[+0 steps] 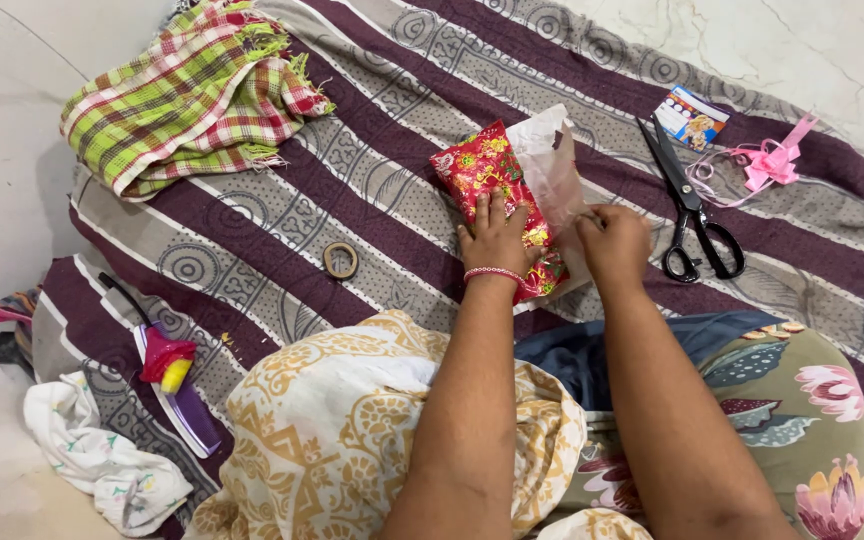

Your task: The person wraps a small red plastic container with a floral-patterned paper. They fold the paper around the container, smooth the edges, and use scissors to cut a piece of tape to secure the wrapping.

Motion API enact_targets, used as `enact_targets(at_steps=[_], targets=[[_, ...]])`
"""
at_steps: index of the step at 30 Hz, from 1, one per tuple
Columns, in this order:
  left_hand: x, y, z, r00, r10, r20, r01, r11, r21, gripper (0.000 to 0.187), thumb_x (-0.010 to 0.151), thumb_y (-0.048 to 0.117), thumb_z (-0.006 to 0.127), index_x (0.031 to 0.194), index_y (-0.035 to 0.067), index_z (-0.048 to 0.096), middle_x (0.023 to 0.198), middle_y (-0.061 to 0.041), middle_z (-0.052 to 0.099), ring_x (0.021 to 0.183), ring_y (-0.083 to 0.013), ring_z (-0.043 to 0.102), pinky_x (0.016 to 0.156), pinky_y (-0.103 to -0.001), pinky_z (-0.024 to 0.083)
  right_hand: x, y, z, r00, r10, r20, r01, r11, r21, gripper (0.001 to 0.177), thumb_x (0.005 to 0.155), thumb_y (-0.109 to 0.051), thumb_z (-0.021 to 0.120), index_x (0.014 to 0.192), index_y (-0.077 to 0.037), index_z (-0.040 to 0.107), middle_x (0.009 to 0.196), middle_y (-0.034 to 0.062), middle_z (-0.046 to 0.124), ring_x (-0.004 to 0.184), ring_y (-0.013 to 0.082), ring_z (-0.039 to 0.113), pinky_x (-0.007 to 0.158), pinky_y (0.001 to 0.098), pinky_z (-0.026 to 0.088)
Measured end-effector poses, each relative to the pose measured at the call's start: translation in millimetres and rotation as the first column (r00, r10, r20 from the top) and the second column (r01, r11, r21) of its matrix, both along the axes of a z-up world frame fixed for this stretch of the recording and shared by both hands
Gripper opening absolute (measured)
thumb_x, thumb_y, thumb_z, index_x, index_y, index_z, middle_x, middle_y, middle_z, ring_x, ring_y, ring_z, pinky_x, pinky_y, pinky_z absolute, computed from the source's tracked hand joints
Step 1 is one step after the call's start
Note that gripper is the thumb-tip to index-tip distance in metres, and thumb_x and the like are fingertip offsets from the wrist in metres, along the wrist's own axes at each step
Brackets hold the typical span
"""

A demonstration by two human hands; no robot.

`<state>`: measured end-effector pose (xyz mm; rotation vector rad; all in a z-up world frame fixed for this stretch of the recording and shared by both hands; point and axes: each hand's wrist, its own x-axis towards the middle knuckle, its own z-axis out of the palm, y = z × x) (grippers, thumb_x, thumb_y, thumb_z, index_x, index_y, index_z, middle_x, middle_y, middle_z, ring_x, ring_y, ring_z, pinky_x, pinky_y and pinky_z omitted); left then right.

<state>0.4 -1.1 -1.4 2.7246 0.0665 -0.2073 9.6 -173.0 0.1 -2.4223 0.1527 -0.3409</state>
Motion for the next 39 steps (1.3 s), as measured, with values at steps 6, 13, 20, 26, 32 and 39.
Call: enact_targets(at_steps=[6,13,20,26,32,39], targets=[[7,0,-29,1.000,-0.001,-0.002,0.001,1.000,0.005,0.074,0.084,0.037,0.077,0.150,0.032,0.044,0.170,-0.004,0.016,0.157,-0.0256,0.008,0.116,-0.068,0.022,-12,17,5,0.970,0.208,0.128,-0.194,0.974,-0.114,0.014,0.082,-0.018,0.077,0.093,-0.009,0.080,0.104,0.0125,0.074,0.100,0.0357,0.068,0.092,0.0451,0.053],[14,1,-54,0.989,0.004,0.149,-0.008,1.000,0.028,0.071,0.088,0.028,0.075,0.151,0.021,0.044,0.169,-0.004,0.019,0.157,-0.0271,0.009,0.114,-0.065,0.025,-30,35,12,0.921,0.365,0.136,-0.363,0.931,-0.035,0.020,0.078,-0.010,0.073,0.096,-0.009,0.079,0.111,0.0101,0.075,0.102,0.0317,0.070,0.092,0.0402,0.055],[2,11,-38,0.990,0.008,0.139,0.009,0.992,-0.122,0.086,0.073,0.021,0.085,0.147,0.008,0.044,0.168,-0.013,0.014,0.157,-0.0331,0.008,0.126,-0.046,0.023,-37,40,17,0.910,0.406,0.087,-0.394,0.910,-0.133,0.017,0.080,-0.012,0.075,0.096,-0.011,0.080,0.110,0.0066,0.076,0.102,0.0275,0.071,0.090,0.0379,0.056],[-2,7,-48,0.956,0.070,0.285,-0.020,0.984,-0.175,0.063,0.077,0.016,0.082,0.130,0.001,0.052,0.169,-0.023,0.012,0.158,-0.0425,0.008,0.124,-0.047,0.026,-43,45,19,0.911,0.403,0.082,-0.385,0.906,-0.176,0.018,0.079,-0.014,0.077,0.096,-0.012,0.081,0.108,0.0051,0.077,0.100,0.0272,0.071,0.088,0.0379,0.056],[6,12,-75,0.918,0.187,0.350,-0.001,0.883,-0.470,0.052,0.079,0.007,0.074,0.126,0.000,0.054,0.169,-0.025,0.021,0.159,-0.0431,0.014,0.129,-0.048,0.022,-44,49,21,0.912,0.397,0.106,-0.376,0.910,-0.178,0.015,0.083,-0.014,0.076,0.097,-0.012,0.080,0.105,0.0047,0.077,0.099,0.0279,0.071,0.087,0.0388,0.056],[14,11,-80,0.870,0.406,0.278,0.020,0.534,-0.845,0.049,0.099,0.014,0.062,0.146,0.004,0.054,0.175,-0.022,0.027,0.167,-0.0413,0.015,0.134,-0.050,0.017,-45,48,17,0.895,0.436,0.097,-0.405,0.883,-0.239,0.016,0.081,-0.015,0.076,0.096,-0.013,0.081,0.108,0.0040,0.076,0.103,0.0282,0.069,0.090,0.0395,0.055]])
